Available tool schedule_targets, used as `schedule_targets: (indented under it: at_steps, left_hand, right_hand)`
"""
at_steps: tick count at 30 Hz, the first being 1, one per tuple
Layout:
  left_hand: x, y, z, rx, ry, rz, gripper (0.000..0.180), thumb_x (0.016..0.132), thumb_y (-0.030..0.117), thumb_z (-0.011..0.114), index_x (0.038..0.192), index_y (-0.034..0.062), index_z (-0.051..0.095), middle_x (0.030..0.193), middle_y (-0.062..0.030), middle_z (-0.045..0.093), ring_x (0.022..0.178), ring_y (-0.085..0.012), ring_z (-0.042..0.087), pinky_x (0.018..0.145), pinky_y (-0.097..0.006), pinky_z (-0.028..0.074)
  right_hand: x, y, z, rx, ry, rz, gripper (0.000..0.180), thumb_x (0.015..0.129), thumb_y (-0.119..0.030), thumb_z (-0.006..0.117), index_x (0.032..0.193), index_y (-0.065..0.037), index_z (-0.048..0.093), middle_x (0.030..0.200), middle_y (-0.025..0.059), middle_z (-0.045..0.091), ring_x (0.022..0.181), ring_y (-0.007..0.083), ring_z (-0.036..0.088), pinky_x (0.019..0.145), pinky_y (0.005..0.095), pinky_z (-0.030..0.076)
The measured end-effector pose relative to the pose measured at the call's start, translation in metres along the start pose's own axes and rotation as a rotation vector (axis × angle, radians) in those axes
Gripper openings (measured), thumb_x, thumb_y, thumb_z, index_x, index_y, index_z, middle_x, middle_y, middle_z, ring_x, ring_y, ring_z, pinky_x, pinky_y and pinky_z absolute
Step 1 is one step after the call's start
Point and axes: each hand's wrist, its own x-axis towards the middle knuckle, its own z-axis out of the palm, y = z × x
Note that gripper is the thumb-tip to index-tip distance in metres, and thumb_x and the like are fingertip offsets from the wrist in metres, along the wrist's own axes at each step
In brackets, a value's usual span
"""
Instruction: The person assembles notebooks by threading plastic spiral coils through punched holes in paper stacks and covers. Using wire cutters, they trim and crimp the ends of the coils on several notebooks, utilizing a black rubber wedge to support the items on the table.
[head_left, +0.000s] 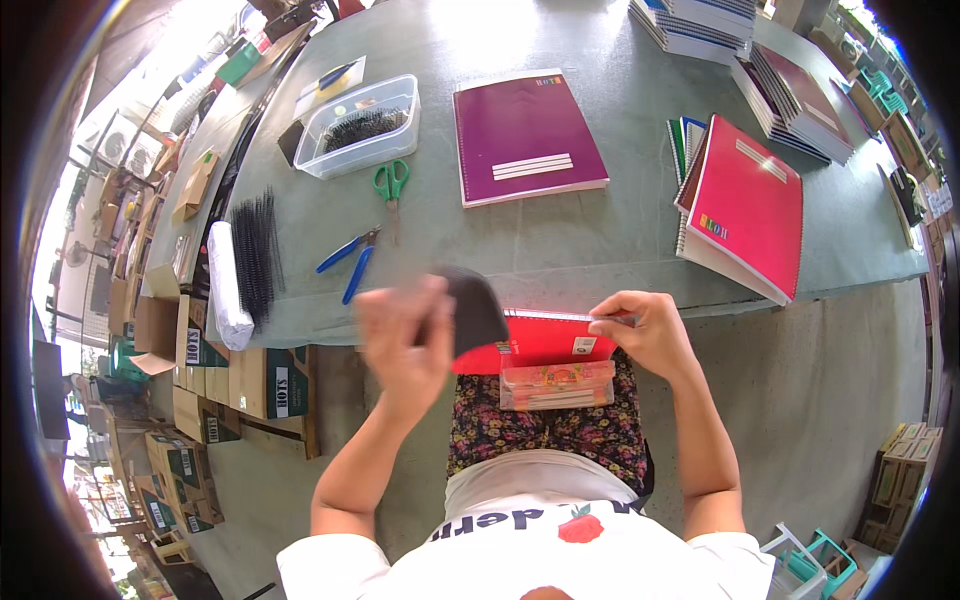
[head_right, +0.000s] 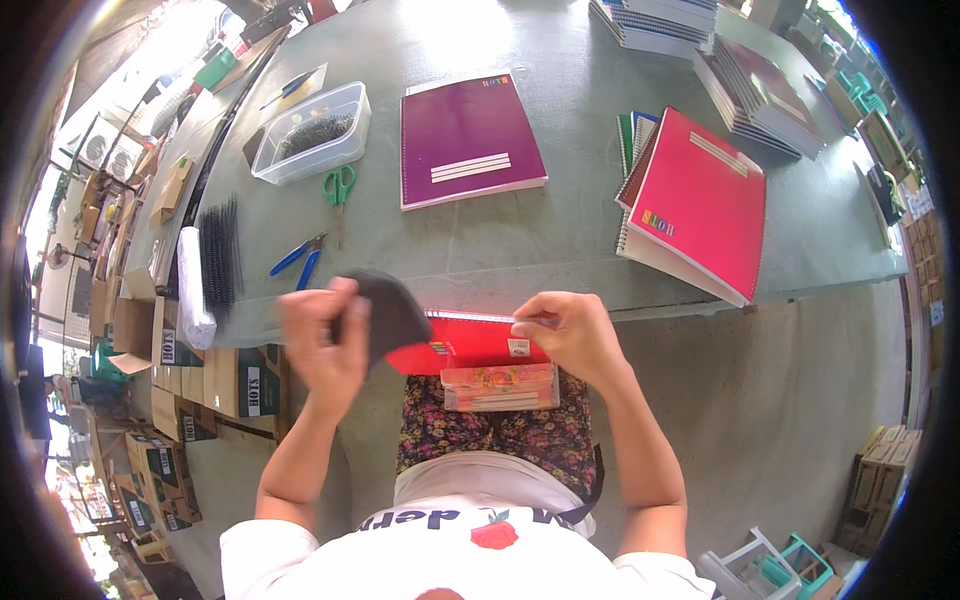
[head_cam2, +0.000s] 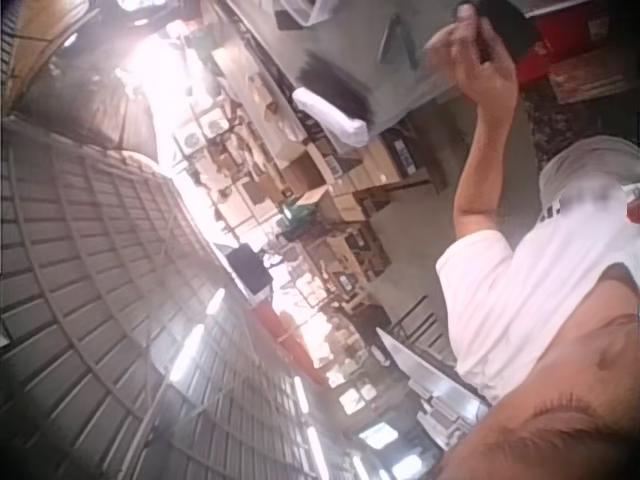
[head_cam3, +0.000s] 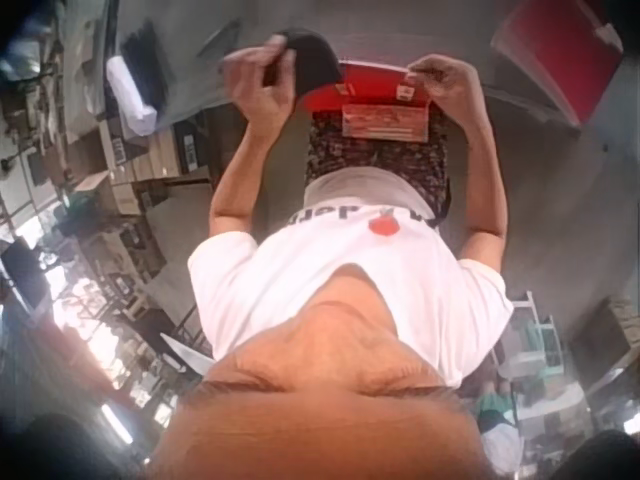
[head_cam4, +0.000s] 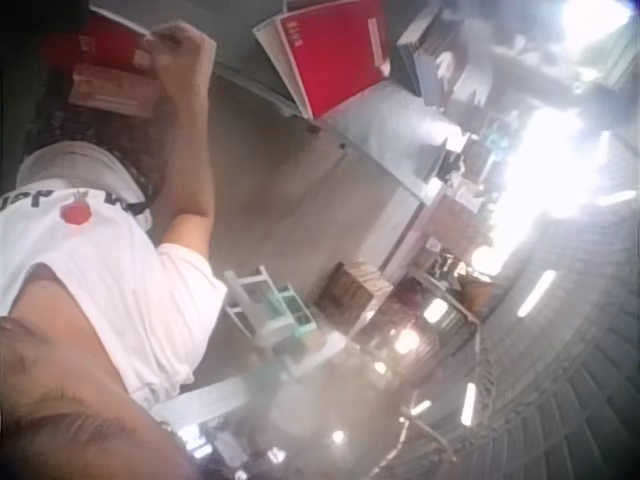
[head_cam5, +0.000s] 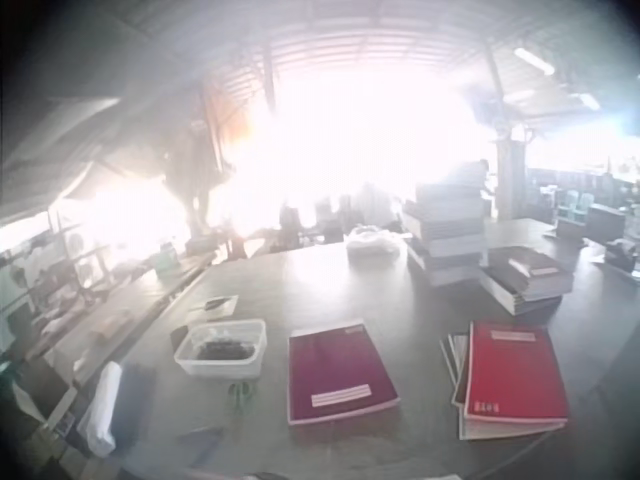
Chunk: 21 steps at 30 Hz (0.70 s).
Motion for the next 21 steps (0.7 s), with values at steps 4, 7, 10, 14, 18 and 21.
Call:
schedule_targets:
  at_steps: [4,7,10,14,18,21]
  left_hand:
    - [-0.023,0.0,0.012,-0.268,-0.503,0.014,0.032,0.07,-0.002,0.07,0.101,0.0047,0.064,0.079,-0.0071,0.056,0.069,-0.0187,0.055,0.058,-0.03,0.047]
    - [-0.006,0.002,0.013,-0.118,-0.256,-0.015,0.024,0.069,0.0,0.07,0.092,0.0055,0.066,0.078,-0.0073,0.056,0.068,-0.0199,0.056,0.058,-0.031,0.047]
    - [-0.024,0.012,0.022,-0.197,-0.54,0.013,0.016,0.068,0.001,0.071,0.083,0.0061,0.068,0.078,-0.0067,0.056,0.067,-0.0208,0.056,0.059,-0.031,0.047]
    - [-0.005,0.014,0.021,-0.202,-0.406,0.048,0.02,0.071,0.0,0.07,0.09,0.0062,0.067,0.078,-0.0059,0.054,0.067,-0.0176,0.056,0.059,-0.031,0.047]
    - [-0.018,0.019,0.029,-0.244,-0.546,0.006,0.026,0.071,-0.002,0.068,0.096,0.0065,0.066,0.079,-0.0063,0.056,0.069,-0.0192,0.056,0.06,-0.031,0.047]
    - [0.009,0.025,0.023,-0.238,-0.357,0.027,0.027,0.069,0.002,0.07,0.095,0.0106,0.067,0.079,-0.0086,0.059,0.07,-0.0231,0.058,0.058,-0.034,0.05]
  right_hand:
    - [-0.007,0.026,0.026,1.031,0.013,0.238,0.015,0.078,-0.002,0.069,0.092,0.001,0.067,0.088,0.01,0.068,0.081,0.014,0.064,0.076,0.0263,0.051]
    - [-0.013,0.026,0.04,1.286,0.07,0.276,0.013,0.079,0.005,0.065,0.092,0.002,0.066,0.092,0.0126,0.068,0.084,0.0142,0.064,0.079,0.0263,0.052]
    - [-0.014,0.026,0.044,1.314,0.122,0.151,0.013,0.08,0.005,0.064,0.092,0.002,0.065,0.094,0.0136,0.068,0.085,0.0144,0.064,0.079,0.0268,0.052]
    - [-0.011,0.022,0.042,1.317,0.129,0.234,0.013,0.08,0.007,0.062,0.091,0.001,0.065,0.094,0.0141,0.068,0.087,0.0148,0.064,0.08,0.027,0.052]
    - [-0.01,0.024,0.047,1.318,0.171,0.221,0.014,0.081,0.009,0.06,0.091,0.001,0.065,0.094,0.0139,0.068,0.087,0.0141,0.064,0.08,0.0266,0.052]
    - [-0.014,0.023,0.047,1.305,0.176,0.195,0.013,0.081,0.008,0.06,0.091,0.002,0.064,0.094,0.0133,0.068,0.087,0.0134,0.063,0.08,0.0261,0.052]
